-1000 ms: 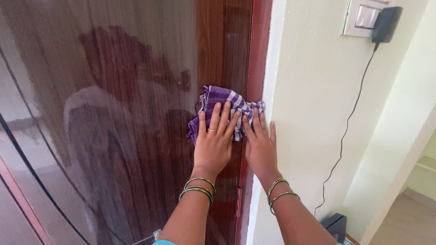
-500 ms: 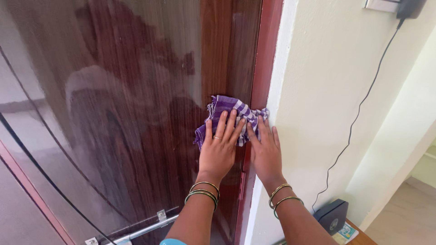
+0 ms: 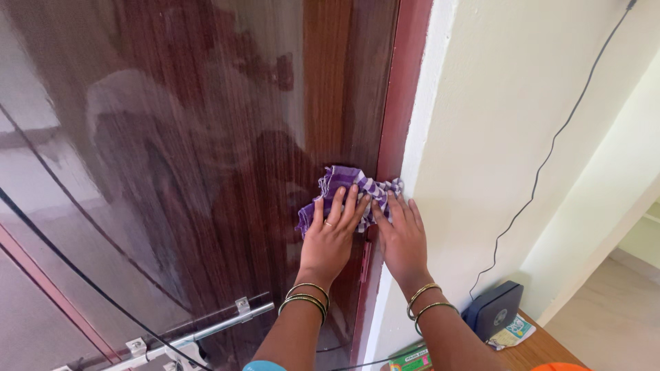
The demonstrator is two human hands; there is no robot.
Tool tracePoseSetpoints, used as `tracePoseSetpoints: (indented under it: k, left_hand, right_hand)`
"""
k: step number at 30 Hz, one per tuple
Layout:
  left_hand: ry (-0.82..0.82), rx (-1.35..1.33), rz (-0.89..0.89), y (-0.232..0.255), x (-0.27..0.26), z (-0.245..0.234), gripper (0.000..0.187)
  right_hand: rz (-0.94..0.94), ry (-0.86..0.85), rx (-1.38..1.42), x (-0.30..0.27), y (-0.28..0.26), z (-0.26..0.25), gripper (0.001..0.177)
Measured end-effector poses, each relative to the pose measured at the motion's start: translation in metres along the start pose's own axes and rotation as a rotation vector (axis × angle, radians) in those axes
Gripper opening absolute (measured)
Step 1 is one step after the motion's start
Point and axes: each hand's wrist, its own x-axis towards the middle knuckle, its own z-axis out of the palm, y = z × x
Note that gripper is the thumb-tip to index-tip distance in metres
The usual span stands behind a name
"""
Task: The person wipes a dark brown wooden closet door with a purple-and-white checkered cloth, covering the surface from the middle latch area to the top and sides.
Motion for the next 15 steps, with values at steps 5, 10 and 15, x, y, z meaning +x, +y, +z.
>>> tracePoseSetpoints:
  k: [5, 10, 15]
  left_hand:
    - [-0.122, 0.009, 0.052, 0.009, -0.016, 0.004, 0.077]
    - [-0.189, 0.049, 0.084, 0.019, -0.031, 0.008, 0.078]
    - [-0.252, 0.066, 0.145, 0.024, -0.041, 0.006, 0.078]
  right_hand:
    - [-0.023, -0.004, -0.018, -0.017, -0.004, 0.005, 0.039]
    - [-0.047, -0.052, -0.024, -0.030, -0.005, 0.006, 0.037]
    - [-0.050, -0.030, 0.027, -0.035, -0.007, 0.006, 0.037]
